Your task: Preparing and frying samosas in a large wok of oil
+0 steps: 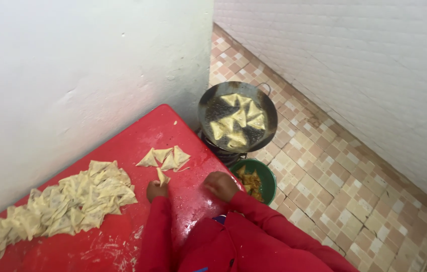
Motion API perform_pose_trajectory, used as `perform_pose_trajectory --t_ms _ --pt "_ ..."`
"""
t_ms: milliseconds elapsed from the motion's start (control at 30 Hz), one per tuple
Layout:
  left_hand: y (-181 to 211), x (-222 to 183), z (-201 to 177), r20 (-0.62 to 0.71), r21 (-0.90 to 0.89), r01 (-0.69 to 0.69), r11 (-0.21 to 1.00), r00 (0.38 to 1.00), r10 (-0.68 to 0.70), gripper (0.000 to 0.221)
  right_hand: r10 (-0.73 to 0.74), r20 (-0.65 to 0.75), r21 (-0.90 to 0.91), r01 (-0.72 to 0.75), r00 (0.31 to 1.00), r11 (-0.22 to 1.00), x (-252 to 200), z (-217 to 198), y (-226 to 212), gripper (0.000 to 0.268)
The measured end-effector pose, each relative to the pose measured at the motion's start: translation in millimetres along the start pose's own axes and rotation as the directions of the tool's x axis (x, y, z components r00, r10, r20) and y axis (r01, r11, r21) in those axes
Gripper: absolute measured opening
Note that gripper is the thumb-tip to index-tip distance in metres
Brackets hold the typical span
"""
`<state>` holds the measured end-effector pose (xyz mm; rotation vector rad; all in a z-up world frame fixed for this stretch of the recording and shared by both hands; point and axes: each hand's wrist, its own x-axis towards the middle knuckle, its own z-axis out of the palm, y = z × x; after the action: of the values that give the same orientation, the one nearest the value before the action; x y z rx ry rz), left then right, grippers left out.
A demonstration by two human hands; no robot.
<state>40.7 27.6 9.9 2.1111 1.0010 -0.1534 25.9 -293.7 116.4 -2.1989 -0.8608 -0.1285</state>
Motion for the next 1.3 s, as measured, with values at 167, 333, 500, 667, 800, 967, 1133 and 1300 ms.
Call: perform_pose_trajectory --t_ms 167,333,500,667,800,967,1133,1300 --pt "36.8 -109.9 -20.5 0.346 -0.514 0.156 0.843 0.937 0.037 0.021 0.132 0.142 -0.028 -0.129 0.981 0.991 3.4 -25.6 -38.1 0.045" --pt "23.9 -145.1 5.5 0.711 -0.655 0.575 0.491 0.688 0.142 0.026 0.126 0.125 0.006 -0.128 0.984 0.992 -17.8 8.3 1.3 0.024" --pt "9.1 -135.9 22.9 0.751 -0.615 0.577 0.537 0.637 0.176 0.034 0.084 0.062 -0.051 -0.081 0.995 0.995 -27.3 -7.1 -5.2 0.013" --pt "23.0 -144.6 -11.4 0.738 -0.615 0.561 0.553 0.656 0.155 0.033 0.497 -0.077 0.021 -0.497 0.864 0.867 -4.3 -77.4 -16.6 0.014" --pt "7.8 -138.3 -25.9 0.68 -0.659 0.538 0.526 0.725 0.109 0.042 0.365 -0.278 -0.423 -0.454 0.889 0.784 7.5 -133.8 55.5 0.019" --pt "-32.1 -119.7 -23.4 0.626 -0.707 0.537 0.46 0.778 0.054 0.033 0.266 -0.262 -0.676 -0.373 0.928 0.636 8.3 -157.2 163.8 0.012" --pt "-32.9 -95.3 -38.9 0.611 -0.656 0.476 0.585 0.791 0.041 0.014 0.564 -0.049 -0.823 -0.353 0.824 0.445 -10.9 -137.9 225.5 0.006" --pt "12.1 23.8 -30.3 0.301 -0.554 0.0 0.832 0.932 0.2 0.019 0.446 -0.409 -0.372 -0.591 0.797 0.716 -36.2 -115.4 117.2 0.016"
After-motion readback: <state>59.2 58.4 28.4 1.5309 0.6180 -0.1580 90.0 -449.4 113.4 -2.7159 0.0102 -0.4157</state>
